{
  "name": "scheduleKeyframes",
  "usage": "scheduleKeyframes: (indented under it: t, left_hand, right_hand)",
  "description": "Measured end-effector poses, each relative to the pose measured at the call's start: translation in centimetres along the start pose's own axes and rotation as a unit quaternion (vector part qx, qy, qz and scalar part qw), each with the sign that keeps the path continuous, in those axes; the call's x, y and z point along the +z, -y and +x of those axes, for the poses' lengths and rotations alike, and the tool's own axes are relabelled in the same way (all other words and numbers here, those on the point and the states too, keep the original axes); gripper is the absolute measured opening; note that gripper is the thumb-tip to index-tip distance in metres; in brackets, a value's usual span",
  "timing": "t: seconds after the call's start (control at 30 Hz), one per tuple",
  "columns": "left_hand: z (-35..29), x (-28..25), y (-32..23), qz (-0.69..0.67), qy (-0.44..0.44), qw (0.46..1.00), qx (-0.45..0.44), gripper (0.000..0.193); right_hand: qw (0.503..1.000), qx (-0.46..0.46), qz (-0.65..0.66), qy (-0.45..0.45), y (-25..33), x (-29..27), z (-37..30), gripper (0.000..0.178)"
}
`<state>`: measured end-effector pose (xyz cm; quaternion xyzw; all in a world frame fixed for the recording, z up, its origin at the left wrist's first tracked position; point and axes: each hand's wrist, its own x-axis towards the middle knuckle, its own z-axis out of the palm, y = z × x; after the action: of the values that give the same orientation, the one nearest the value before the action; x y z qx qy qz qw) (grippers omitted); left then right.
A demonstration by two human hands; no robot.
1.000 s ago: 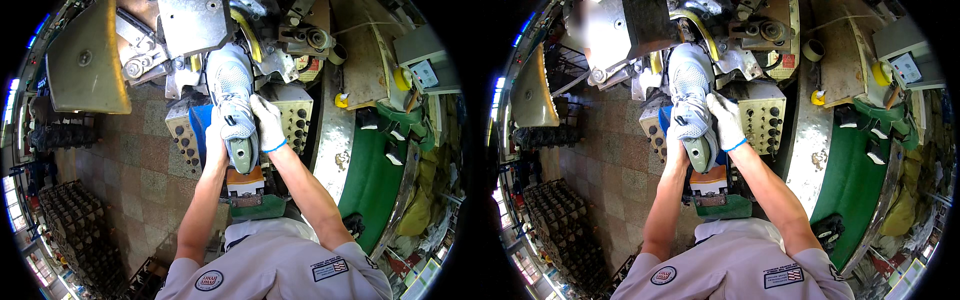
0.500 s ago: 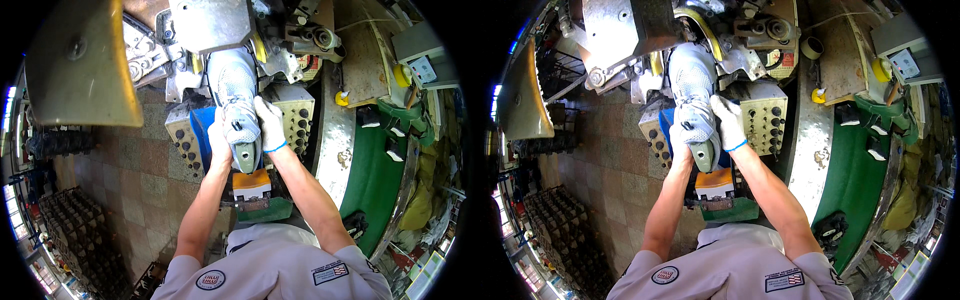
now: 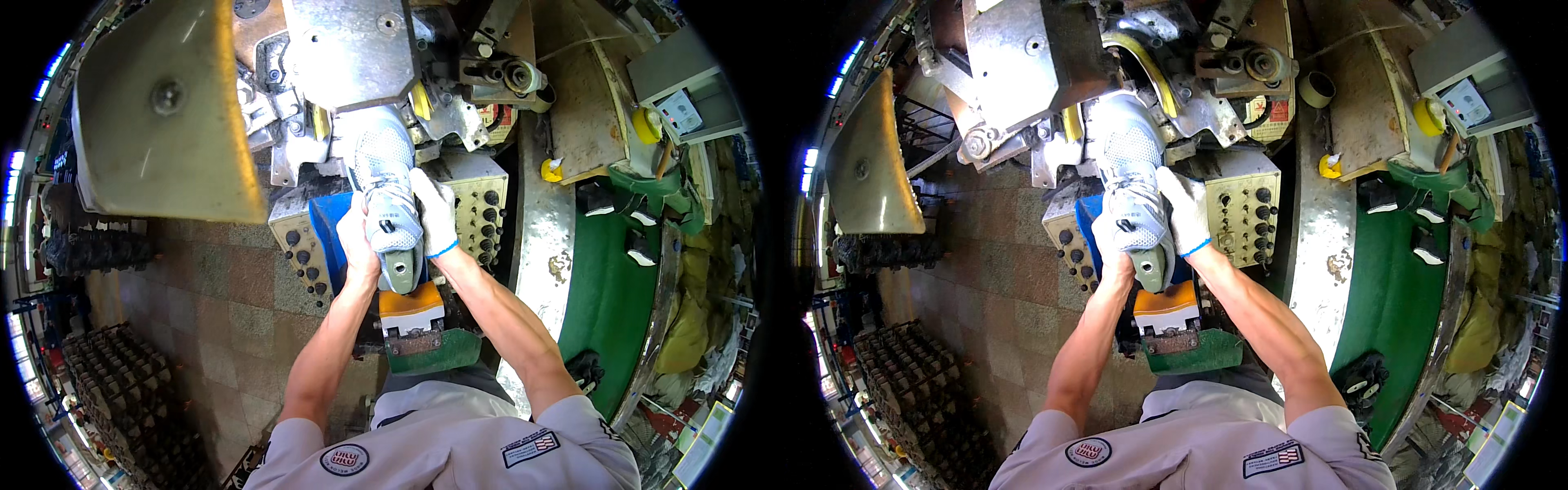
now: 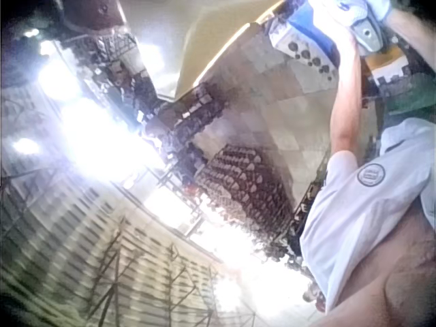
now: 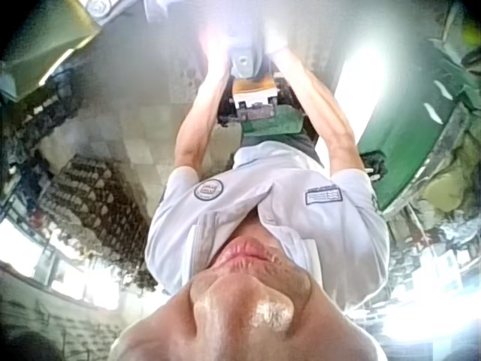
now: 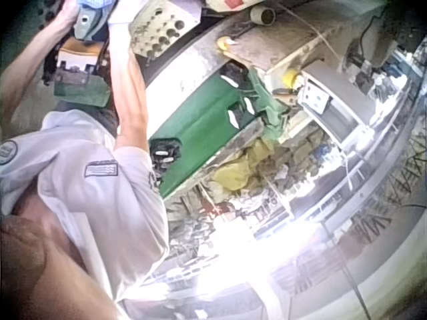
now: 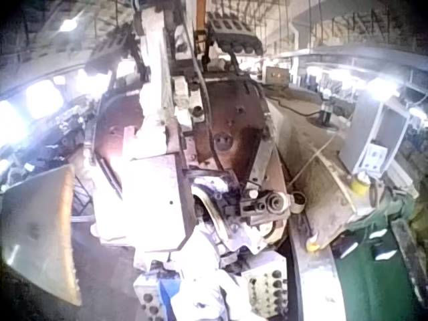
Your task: The person picks up shoes from a conveyor belt, mounts each shoe onto an industrial lasting machine by hand, and then places the shoes back onto the belt.
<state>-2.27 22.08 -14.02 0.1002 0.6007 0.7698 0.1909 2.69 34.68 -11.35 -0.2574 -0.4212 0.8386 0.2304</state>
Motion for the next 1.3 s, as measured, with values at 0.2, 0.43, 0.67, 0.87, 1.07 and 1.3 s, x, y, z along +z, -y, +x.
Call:
scheduleKeyframes:
  t: [0.2,0.43,0.67,0.87,1.07,1.3]
  left_hand:
    - [-1.1,1.5,-2.1,-0.054,-0.003,0.998,-0.039,0.032]
    - [-1.5,-2.1,-0.9,0.03,-0.058,0.993,-0.098,0.052]
    - [-16.0,-9.9,8.5,0.258,-0.203,0.94,-0.095,0.054]
    - [-17.8,-8.7,11.6,0.361,-0.219,0.876,-0.233,0.081]
    - [-13.5,-6.9,7.6,0.443,-0.221,0.842,-0.215,0.093]
    - [-14.1,-9.0,13.7,0.349,-0.268,0.89,-0.12,0.077]
  right_hand:
    - [0.999,0.029,0.0,-0.022,0.2,0.0,-0.8,0.028]
    - [0.997,-0.017,-0.067,-0.027,0.0,-2.3,-0.8,0.034]
    - [0.997,-0.042,0.025,-0.061,4.7,-12.6,-9.4,0.065]
    - [0.991,0.009,-0.014,-0.134,5.9,-18.3,-15.3,0.059]
    - [0.995,0.036,0.02,-0.095,6.3,-19.1,-16.3,0.05]
    - [0.993,0.065,-0.046,-0.081,7.1,-17.4,-15.6,0.053]
